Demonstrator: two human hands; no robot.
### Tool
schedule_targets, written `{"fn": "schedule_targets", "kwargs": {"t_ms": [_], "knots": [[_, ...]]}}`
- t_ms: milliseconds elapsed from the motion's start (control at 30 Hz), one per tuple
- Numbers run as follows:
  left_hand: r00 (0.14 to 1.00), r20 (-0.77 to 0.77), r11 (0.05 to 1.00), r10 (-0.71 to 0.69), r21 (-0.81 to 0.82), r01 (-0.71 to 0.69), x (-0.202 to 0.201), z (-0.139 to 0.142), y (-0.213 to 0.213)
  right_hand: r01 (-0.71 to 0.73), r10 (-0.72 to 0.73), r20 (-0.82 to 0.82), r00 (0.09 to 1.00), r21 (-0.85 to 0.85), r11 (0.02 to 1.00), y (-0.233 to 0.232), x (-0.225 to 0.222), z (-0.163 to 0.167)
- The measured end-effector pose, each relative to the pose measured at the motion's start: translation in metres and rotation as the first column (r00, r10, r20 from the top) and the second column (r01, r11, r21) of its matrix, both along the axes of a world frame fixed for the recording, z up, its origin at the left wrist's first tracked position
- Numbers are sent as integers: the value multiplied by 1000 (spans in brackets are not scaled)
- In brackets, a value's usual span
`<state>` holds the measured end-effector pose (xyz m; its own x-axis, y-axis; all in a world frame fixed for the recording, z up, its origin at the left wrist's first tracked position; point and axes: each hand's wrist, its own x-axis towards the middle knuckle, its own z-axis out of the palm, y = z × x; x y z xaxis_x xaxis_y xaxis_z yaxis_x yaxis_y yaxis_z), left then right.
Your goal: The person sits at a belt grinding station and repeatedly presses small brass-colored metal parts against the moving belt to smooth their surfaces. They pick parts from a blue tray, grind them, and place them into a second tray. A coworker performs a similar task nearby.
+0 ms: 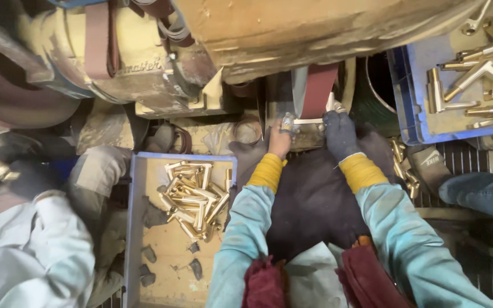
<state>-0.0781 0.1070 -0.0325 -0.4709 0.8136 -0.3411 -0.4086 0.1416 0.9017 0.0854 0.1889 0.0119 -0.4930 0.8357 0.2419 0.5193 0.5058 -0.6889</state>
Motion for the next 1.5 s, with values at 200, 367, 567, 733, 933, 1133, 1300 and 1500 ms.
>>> {"fn": "schedule_targets", "kwargs": {"t_ms": [200, 367, 567, 733, 933, 1133, 1300, 1500], "knots": [[945, -322, 941, -51, 301, 153, 19, 76, -82, -142, 122, 74, 990, 525, 839, -51, 66, 16], [879, -462, 931, -117, 257, 259, 39, 145, -154, -480, -223, -765, 605, -573, 665, -91, 115, 23], [862, -501, 941, -78, 249, 230, 45, 168, -152, -255, -18, -508, 861, -462, 850, -96, 80, 130], [877, -469, 954, -103, 203, 221, 42, 159, -148, -118, 135, 153, 979, -111, 987, -93, 51, 235], [926, -361, 958, -112, 208, 197, 40, 143, -140, -302, 200, -386, 901, -226, 926, -90, 27, 252], [901, -425, 956, -89, 219, 198, 38, 139, -136, -134, 134, 101, 986, -4, 991, -79, 25, 257], [895, -440, 957, -79, 218, 192, 39, 139, -135, -186, 187, -25, 982, 26, 982, -80, 43, 224], [906, -417, 955, -76, 229, 186, 31, 105, -118, -254, 201, -341, 918, -119, 960, -83, 78, 93]]}}
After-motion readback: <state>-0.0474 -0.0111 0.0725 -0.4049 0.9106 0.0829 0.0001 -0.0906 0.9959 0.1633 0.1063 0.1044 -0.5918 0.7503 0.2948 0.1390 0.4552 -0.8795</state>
